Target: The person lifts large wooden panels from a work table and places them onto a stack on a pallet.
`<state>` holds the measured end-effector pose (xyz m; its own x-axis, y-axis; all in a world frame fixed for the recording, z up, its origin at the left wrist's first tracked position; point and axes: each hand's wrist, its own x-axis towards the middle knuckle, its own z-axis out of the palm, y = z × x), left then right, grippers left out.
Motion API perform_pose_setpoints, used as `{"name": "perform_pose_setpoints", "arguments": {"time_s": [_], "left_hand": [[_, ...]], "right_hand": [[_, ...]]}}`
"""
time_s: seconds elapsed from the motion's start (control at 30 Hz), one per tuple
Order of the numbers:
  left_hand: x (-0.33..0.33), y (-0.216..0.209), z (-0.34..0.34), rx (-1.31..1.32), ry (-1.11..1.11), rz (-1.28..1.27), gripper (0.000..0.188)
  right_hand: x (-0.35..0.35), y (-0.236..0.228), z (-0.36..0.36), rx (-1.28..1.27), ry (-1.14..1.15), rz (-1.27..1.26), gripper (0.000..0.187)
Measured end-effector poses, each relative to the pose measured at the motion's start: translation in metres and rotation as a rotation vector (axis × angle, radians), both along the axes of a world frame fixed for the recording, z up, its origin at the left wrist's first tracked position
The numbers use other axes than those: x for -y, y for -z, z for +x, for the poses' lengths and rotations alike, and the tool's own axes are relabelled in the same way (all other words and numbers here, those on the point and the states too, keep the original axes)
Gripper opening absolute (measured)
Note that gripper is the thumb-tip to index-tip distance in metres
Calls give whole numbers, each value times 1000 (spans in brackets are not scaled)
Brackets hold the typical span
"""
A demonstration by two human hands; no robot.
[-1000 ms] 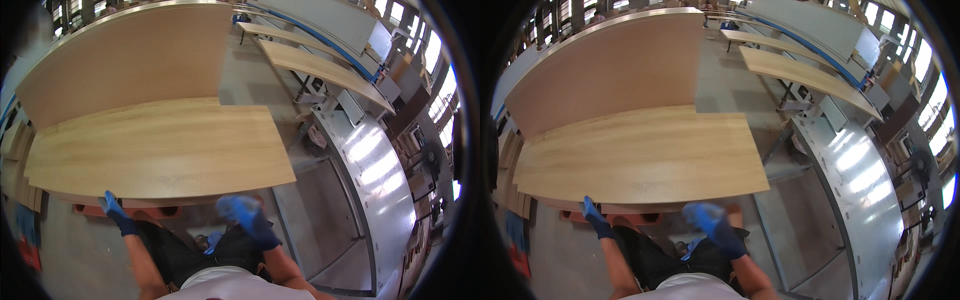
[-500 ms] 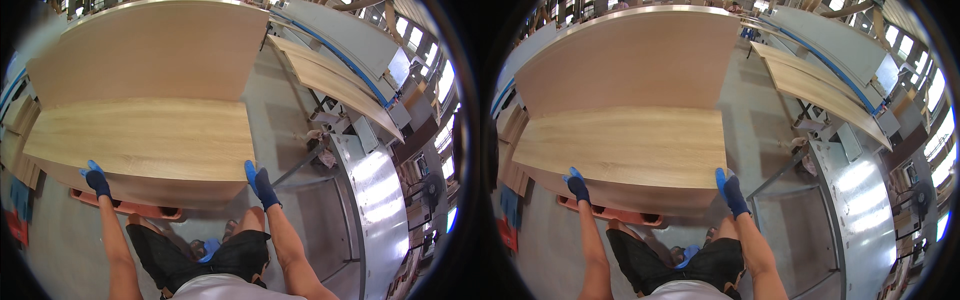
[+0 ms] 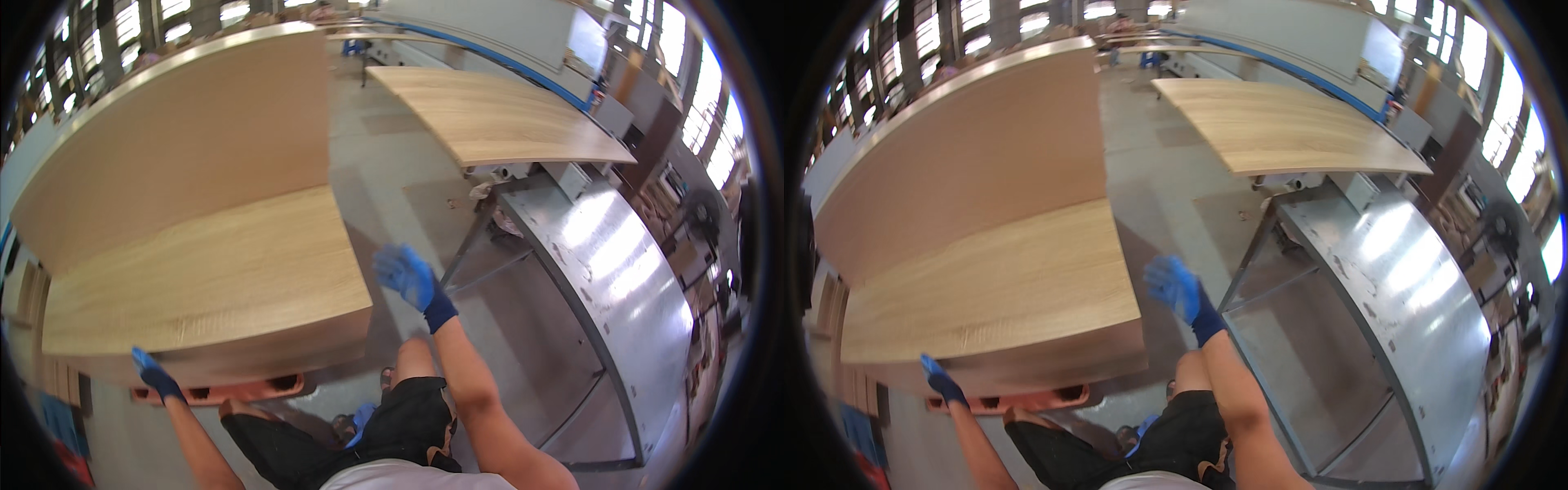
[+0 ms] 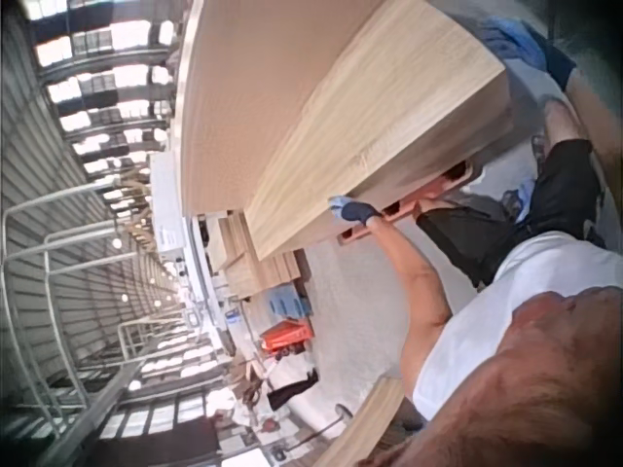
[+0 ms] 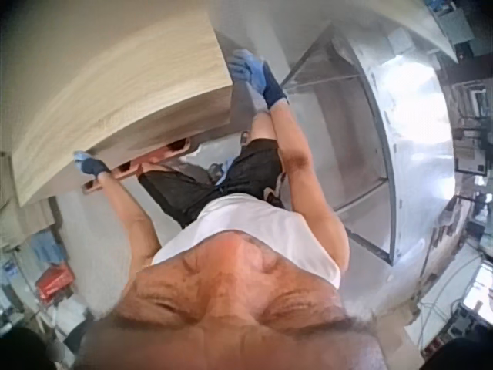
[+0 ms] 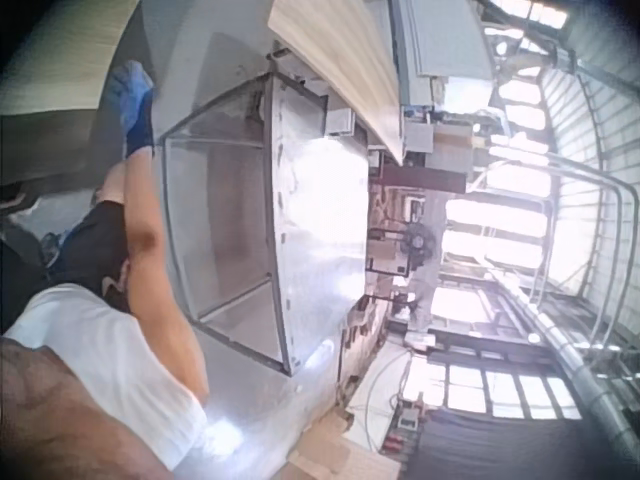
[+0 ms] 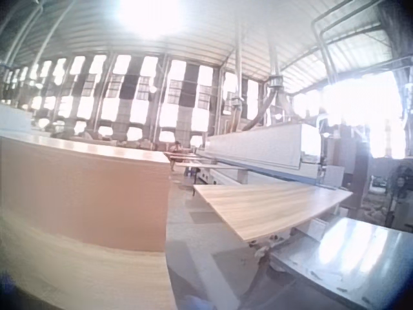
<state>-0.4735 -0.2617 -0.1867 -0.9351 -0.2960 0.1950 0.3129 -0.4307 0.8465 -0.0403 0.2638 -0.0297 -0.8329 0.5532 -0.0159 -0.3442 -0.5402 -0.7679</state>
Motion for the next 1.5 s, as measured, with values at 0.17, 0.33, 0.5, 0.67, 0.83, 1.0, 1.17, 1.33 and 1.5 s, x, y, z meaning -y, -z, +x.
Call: {"name": "perform_pose_setpoints", "arguments": {"time_s": [0.17,0.33,0.5,0.67,0.83,1.0,1.17,1.33,1.5], "left_hand": [[-47,10,113,506,171,-211,46],[-133,70,200,479,361,-498,20],[-229,-51,338,488,809,-476,19],[-312,-148,387,438,1434,-124,34],[-414,-227,455,455,2063,362,44],[-414,-272,563,476,2215,687,44],[-369,-319,603,142,2097,254,40],[-321,-324,626,297,2197,343,31],[-271,-330,620,212,2138,316,27]], "right_hand": [[-74,-86,43,-426,240,-137,61],[-92,-134,63,-322,577,-147,46],[-61,-130,103,-232,749,-143,35],[10,-130,153,-155,768,-104,34],[95,-182,222,-84,1094,-178,24],[162,-143,325,717,1334,1404,68],[217,-156,343,311,1264,166,36],[260,-168,365,316,1326,84,39],[308,-184,364,303,1283,133,46]]}}
